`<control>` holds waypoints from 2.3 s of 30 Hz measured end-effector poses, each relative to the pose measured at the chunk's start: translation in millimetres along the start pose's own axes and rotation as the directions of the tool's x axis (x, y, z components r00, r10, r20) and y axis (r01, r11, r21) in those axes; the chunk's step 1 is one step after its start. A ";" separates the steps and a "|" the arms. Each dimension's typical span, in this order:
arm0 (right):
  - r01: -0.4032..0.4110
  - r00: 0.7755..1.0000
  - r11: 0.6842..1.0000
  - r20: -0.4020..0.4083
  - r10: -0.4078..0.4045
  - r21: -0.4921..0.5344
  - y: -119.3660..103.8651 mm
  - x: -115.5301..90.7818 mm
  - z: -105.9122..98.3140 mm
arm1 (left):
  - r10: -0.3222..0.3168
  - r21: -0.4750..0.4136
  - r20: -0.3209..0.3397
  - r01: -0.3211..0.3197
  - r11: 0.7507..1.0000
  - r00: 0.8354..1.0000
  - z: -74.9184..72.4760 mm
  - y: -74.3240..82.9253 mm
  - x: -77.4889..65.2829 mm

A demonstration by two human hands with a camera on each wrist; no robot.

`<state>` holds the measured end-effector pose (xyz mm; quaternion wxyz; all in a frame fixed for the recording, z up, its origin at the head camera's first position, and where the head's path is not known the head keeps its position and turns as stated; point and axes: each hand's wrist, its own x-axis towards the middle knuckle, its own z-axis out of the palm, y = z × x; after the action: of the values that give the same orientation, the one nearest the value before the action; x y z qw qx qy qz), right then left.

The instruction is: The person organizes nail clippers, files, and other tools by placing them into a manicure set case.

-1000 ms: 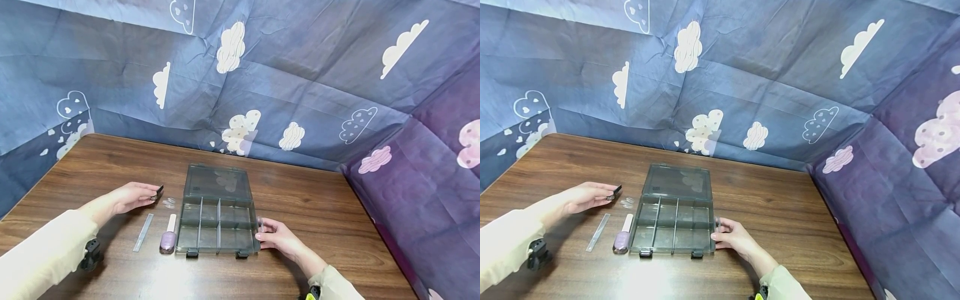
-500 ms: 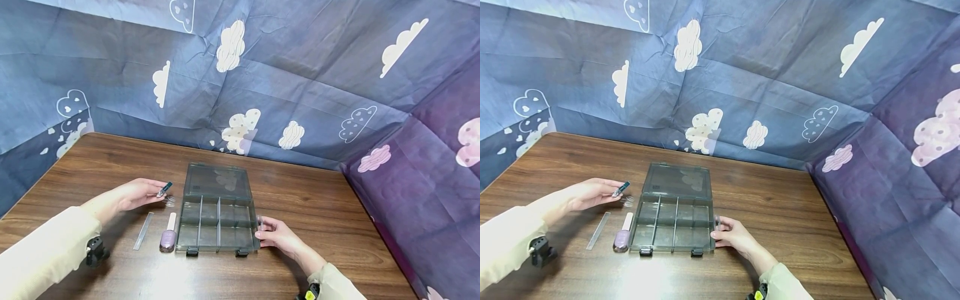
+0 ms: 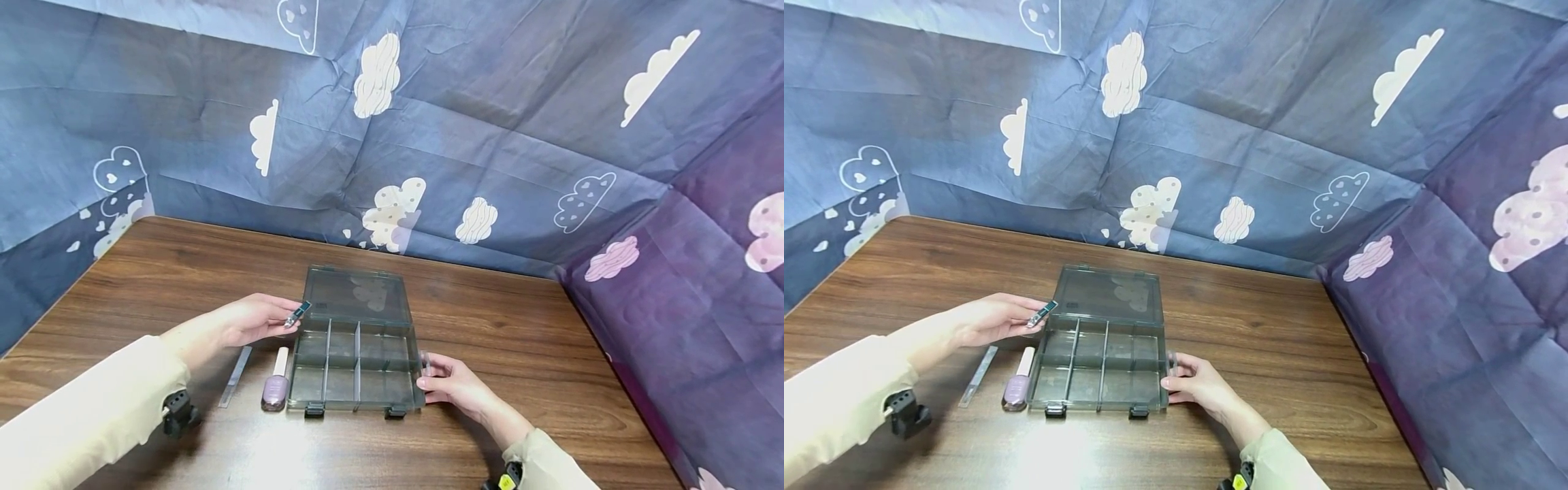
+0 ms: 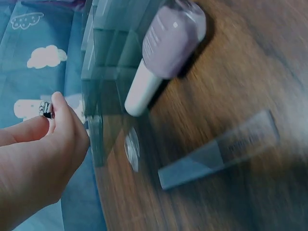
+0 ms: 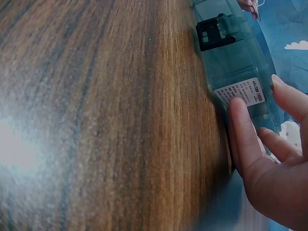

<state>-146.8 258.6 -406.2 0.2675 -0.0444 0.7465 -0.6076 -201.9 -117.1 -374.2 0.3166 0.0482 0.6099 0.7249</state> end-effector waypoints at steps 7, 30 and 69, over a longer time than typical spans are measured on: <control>0.000 1.000 1.000 0.006 0.000 0.002 -0.4 -0.8 -0.6 | -0.011 -0.008 -0.001 0.011 1.000 1.000 17.1 2.2 8.3; -0.008 1.000 1.000 0.005 0.008 -0.002 -1.4 -0.3 0.1 | -0.054 0.054 0.020 0.053 0.997 0.998 47.1 -2.6 27.5; -0.011 1.000 1.000 0.009 0.011 0.003 -1.0 0.6 -0.6 | -0.011 0.052 0.008 0.010 0.999 1.000 6.3 0.5 -12.7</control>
<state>-147.9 258.6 -405.4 0.2744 -0.0425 0.7445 -0.6072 -189.2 -118.3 -368.1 0.3216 0.0562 0.6276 0.7068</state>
